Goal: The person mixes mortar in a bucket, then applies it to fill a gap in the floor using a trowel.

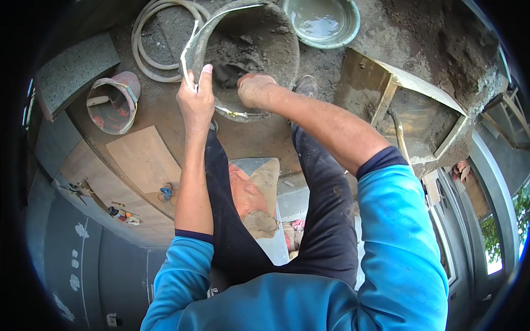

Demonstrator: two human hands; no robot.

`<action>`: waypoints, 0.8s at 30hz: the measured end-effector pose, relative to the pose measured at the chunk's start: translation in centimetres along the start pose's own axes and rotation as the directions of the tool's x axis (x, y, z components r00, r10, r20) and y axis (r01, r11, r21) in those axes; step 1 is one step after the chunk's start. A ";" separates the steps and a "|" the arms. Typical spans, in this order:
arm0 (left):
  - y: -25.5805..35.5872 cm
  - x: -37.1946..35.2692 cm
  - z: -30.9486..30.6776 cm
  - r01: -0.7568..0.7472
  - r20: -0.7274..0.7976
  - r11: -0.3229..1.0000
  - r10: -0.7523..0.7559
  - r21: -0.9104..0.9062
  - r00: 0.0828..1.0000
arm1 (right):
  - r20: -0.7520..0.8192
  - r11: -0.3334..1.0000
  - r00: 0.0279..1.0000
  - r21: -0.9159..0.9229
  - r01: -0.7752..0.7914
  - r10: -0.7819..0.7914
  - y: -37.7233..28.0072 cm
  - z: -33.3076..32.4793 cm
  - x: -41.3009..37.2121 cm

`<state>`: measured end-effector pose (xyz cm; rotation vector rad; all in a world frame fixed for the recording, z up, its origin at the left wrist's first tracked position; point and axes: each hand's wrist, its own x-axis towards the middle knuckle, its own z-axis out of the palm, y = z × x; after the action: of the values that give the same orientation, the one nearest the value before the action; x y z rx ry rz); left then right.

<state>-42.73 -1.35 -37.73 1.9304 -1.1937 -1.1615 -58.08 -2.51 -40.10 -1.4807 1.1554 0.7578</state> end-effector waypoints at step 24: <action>-1.1 0.6 0.2 -0.046 0.019 0.995 0.044 0.090 0.999 | -0.325 0.985 0.945 -0.170 -0.012 -0.044 4.2 -2.7 2.7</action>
<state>-42.35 -1.40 -38.96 1.9527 -1.3127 -1.1202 -61.43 -5.67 -43.40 -1.8073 1.3510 0.6241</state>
